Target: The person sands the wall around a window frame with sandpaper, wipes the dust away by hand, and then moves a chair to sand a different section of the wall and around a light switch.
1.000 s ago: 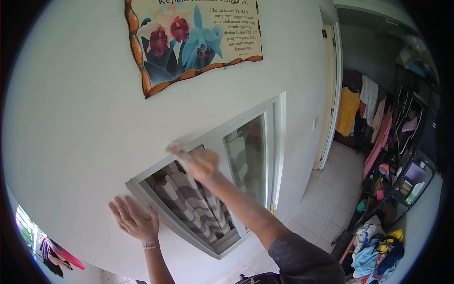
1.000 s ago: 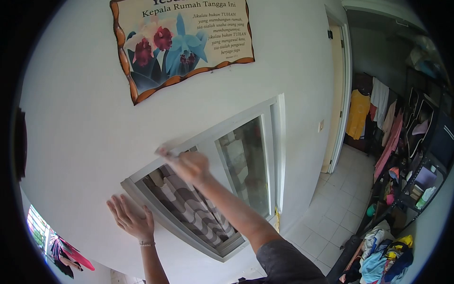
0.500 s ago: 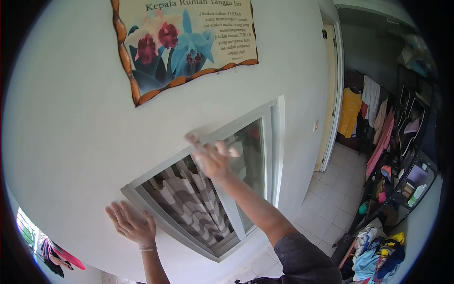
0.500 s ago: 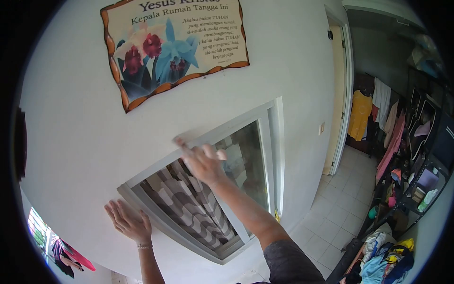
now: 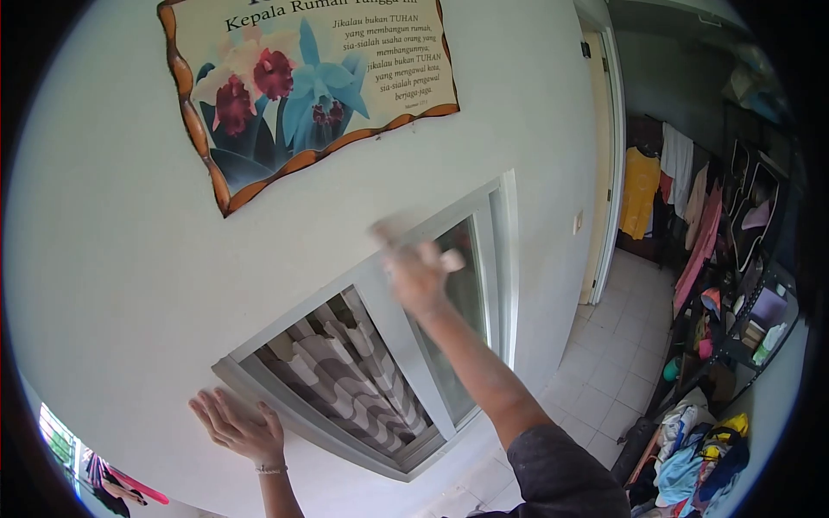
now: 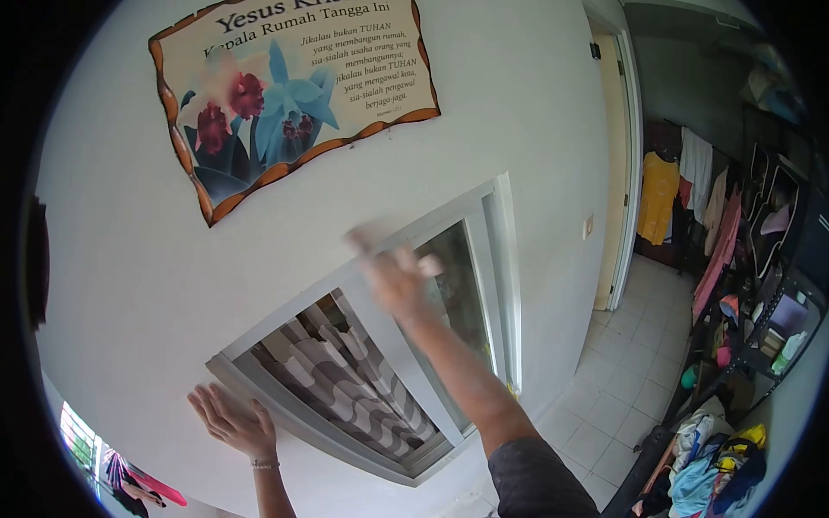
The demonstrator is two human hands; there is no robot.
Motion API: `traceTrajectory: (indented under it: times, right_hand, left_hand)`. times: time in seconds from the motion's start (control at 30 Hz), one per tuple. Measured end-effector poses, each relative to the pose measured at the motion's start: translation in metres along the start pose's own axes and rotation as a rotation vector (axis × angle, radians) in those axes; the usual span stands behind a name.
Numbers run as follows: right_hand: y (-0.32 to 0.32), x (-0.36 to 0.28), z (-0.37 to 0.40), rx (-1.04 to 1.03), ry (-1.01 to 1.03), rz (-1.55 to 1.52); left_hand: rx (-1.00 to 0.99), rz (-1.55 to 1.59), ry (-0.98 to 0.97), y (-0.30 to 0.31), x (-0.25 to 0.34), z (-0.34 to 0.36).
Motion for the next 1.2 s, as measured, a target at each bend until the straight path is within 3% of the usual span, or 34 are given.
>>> traceTrajectory:
  times: [0.1, 0.2, 0.3, 0.4, 0.6, 0.7, 0.77, 0.83, 0.93, 1.03, 1.13, 1.2]
  right_hand:
    - [-0.005, 0.063, 0.011, -0.114, -0.270, 0.320]
    - [-0.012, 0.052, 0.011, -0.048, -0.396, 0.192]
    - [0.011, -0.009, 0.006, -0.170, -0.120, -0.052]
    - [0.004, 0.009, 0.011, -0.123, 0.099, 0.034]
    - [-0.028, 0.102, 0.027, -0.080, -0.330, 0.237]
    - [-0.018, 0.057, 0.009, -0.078, -0.505, 0.142]
    - [-0.008, 0.031, 0.012, -0.086, -0.239, 0.048]
    - [-0.005, 0.040, 0.017, -0.072, -0.073, -0.018]
    - [-0.010, 0.086, 0.006, -0.151, -0.241, 0.150]
    - [-0.026, 0.129, 0.008, -0.026, -0.460, 0.167]
    - [-0.036, 0.138, 0.012, 0.000, -0.757, 0.013]
    - [-0.041, 0.122, 0.023, 0.034, -0.559, 0.019]
  left_hand:
    - [0.008, -0.018, 0.000, -0.003, 0.000, 0.000]
    - [-0.006, -0.016, 0.002, 0.001, 0.001, 0.001]
    - [-0.009, -0.008, 0.000, -0.001, 0.001, 0.000]
    - [-0.019, -0.005, -0.019, 0.000, -0.002, 0.002]
    - [0.003, 0.000, -0.026, 0.000, -0.001, 0.001]
    - [-0.006, 0.018, -0.015, -0.006, -0.001, 0.002]
    - [-0.079, 0.052, -0.011, -0.002, 0.000, -0.002]
    - [-0.262, 0.072, -0.145, 0.007, 0.002, -0.023]
    - [-0.457, 0.152, -0.380, 0.011, 0.008, -0.079]
    - [-0.594, 0.352, -0.658, 0.017, 0.011, -0.127]
    - [-0.643, 0.486, -0.766, 0.013, 0.013, -0.152]
    - [-0.664, 0.367, -0.767, 0.012, 0.029, -0.166]
Point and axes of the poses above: each hand's wrist, its own z-axis away from the middle knuckle, its own y-axis out of the back of the hand, x = y × z, the point moved 1 cm from there along -z, towards the middle knuckle, and after that the axes turned 7 degrees about z, right-handed, at the moved point
